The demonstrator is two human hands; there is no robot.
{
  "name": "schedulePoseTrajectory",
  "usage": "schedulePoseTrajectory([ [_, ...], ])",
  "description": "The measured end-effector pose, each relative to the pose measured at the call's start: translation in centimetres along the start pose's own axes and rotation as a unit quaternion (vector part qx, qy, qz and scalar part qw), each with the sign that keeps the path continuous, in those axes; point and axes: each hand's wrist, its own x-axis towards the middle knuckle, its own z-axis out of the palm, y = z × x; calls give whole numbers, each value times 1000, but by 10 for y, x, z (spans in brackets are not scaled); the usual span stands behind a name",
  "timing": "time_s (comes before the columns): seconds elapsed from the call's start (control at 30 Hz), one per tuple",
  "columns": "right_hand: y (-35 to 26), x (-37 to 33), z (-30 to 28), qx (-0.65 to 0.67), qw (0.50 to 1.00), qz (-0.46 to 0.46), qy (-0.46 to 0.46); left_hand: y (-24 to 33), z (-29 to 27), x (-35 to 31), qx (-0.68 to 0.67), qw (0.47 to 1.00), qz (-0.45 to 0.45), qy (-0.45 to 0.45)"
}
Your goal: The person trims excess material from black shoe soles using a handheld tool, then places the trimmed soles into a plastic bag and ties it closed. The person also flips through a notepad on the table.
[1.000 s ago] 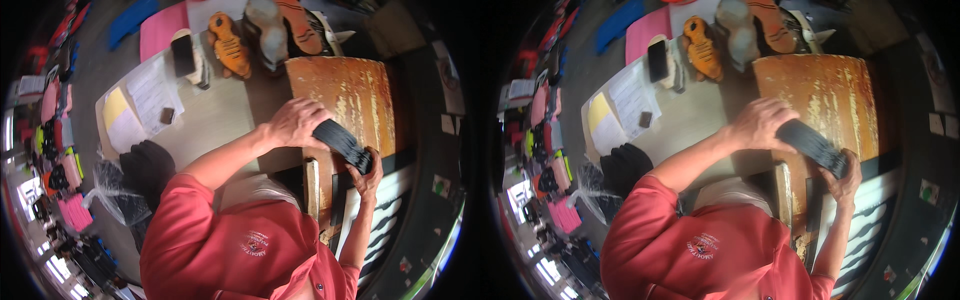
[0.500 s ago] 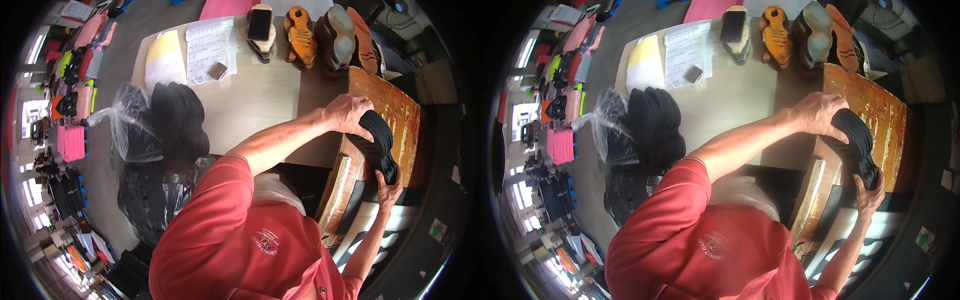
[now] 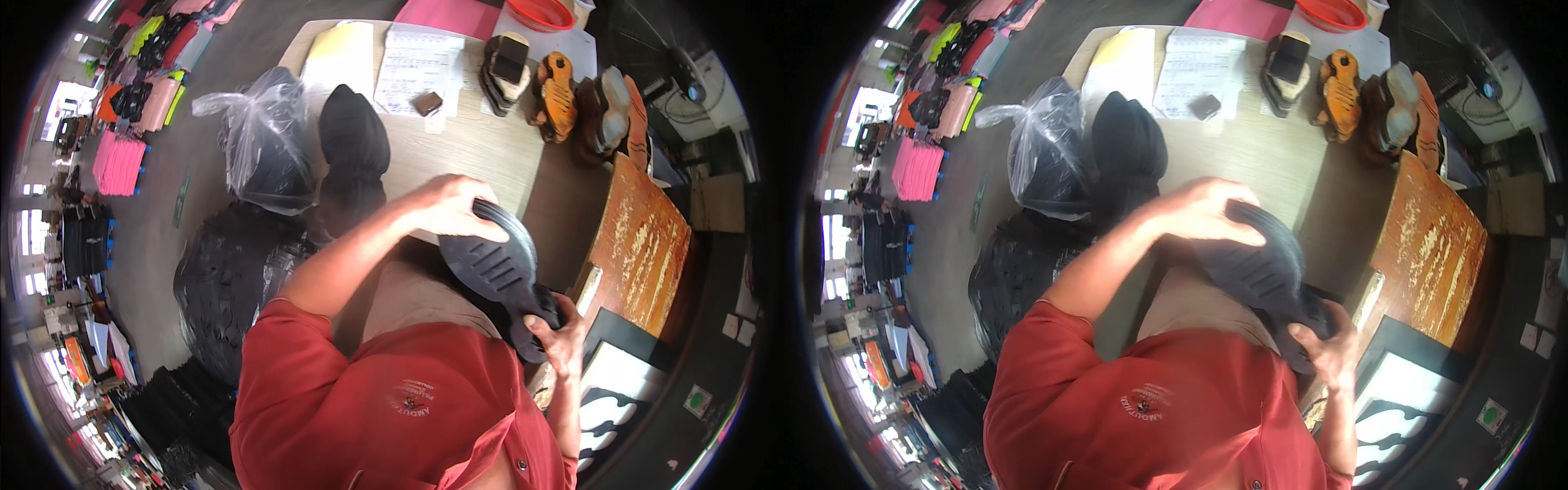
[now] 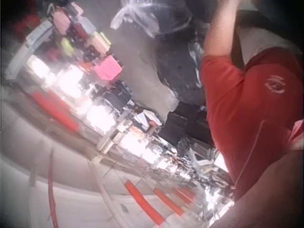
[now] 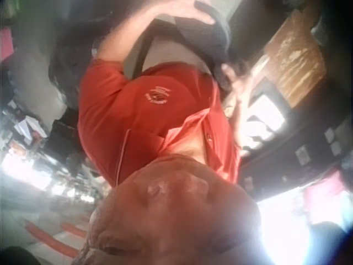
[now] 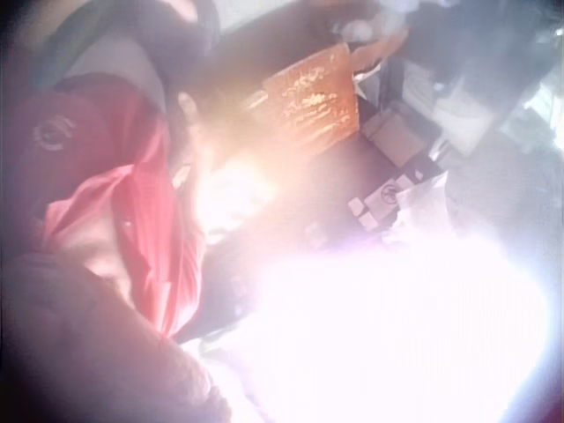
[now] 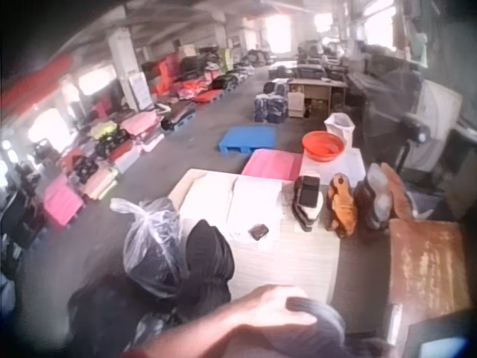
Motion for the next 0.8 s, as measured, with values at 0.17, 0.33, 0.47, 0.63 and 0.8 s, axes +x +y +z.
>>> schedulePoseTrajectory([
  [0.17,-55,23,107,121,988,-40,-83,-53,-87,-90,-180,970,22,160],
  [0.33,-138,42,212,220,968,-27,-118,-108,-145,-101,-424,811,58,399],
  [0.47,-174,68,270,138,981,-39,-131,-162,-179,-53,-285,828,-22,483],
  [0.63,-184,80,296,69,988,-50,-126,-204,-194,-19,-247,862,-107,429],
  [0.8,-196,73,298,13,992,-54,-116,-188,-206,-22,-168,912,-94,362],
])
